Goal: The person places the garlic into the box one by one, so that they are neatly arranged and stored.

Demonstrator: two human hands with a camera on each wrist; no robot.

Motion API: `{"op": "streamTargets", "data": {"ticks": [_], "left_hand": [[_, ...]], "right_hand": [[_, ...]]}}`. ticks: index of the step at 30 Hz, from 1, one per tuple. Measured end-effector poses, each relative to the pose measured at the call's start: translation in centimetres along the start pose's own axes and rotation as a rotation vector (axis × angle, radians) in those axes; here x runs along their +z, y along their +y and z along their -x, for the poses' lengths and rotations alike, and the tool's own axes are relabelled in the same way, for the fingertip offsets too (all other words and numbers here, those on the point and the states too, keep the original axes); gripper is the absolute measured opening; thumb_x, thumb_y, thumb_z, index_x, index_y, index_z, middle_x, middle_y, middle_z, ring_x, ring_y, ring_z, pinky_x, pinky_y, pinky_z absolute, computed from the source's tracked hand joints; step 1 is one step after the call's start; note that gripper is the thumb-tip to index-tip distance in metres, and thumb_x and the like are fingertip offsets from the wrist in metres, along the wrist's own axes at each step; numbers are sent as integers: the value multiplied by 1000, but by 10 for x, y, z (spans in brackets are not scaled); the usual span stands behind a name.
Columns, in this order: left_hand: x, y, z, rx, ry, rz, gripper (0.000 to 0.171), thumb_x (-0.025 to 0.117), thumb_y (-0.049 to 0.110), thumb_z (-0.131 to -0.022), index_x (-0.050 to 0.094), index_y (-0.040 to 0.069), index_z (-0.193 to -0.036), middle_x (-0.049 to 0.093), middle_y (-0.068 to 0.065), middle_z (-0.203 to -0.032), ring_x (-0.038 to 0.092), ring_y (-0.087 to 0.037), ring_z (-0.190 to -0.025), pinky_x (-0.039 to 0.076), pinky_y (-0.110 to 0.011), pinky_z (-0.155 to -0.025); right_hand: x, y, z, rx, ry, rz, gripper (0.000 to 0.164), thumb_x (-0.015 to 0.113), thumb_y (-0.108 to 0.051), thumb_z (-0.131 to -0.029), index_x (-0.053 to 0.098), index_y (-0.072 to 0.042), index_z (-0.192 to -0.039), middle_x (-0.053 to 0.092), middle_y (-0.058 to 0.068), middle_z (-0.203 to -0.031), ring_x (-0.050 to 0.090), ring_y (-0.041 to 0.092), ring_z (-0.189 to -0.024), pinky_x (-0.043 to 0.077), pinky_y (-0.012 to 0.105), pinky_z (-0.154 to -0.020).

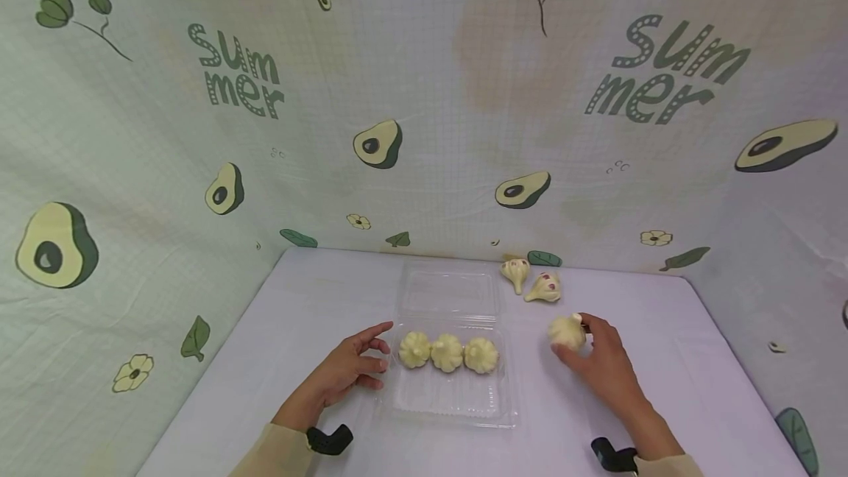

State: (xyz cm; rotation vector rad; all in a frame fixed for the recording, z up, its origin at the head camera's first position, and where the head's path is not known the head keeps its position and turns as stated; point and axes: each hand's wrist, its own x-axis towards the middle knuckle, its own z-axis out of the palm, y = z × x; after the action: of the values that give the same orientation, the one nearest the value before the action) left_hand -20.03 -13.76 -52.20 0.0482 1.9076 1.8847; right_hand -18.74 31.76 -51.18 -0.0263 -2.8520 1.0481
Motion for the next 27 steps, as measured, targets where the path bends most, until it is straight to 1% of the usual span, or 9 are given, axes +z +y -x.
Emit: {"op": "streamTargets", "data": {"ticks": [5,12,16,23,27], "left_hand": [[0,0,0,-2,2,0,77,70,-7,-93,43,13,-162,54,-14,-125,61,-21,-91,64,-30,-67],[-1,-1,0,-2,-10,9,77,70,-6,-94,42,13,-163,51,-16,-135,61,-17,-83,63,-30,-67],[-2,-2,-1,2,-12,12,77,70,-6,-94,42,14,-163,52,-16,-134,60,-16,-82,63,-29,-67],[-2,-3,-1,1,-11,9,78,71,-6,-93,42,14,-163,52,-15,-133,60,-16,-81,63,-29,-66],[-2,-3,-1,-3,-8,4,77,71,-6,-93,43,15,-162,52,-15,-132,60,-16,-82,63,-29,-67]], "right_hand": [[5,-16,4,-29,-9,-6,86,80,-37,-95,36,14,-149,47,34,-136,50,47,-123,47,64,-98],[14,-34,9,-92,7,-7,79,81,-34,-94,42,11,-145,51,31,-133,53,44,-119,50,63,-97],[18,-44,12,-104,10,-7,76,82,-34,-93,44,8,-145,51,30,-134,54,43,-118,50,60,-95],[27,-57,18,-122,14,-17,70,83,-34,-92,50,2,-142,53,27,-138,58,39,-113,50,51,-88],[32,-66,22,-141,12,-26,67,83,-32,-92,52,-1,-142,54,23,-138,59,36,-111,51,51,-89]]}}
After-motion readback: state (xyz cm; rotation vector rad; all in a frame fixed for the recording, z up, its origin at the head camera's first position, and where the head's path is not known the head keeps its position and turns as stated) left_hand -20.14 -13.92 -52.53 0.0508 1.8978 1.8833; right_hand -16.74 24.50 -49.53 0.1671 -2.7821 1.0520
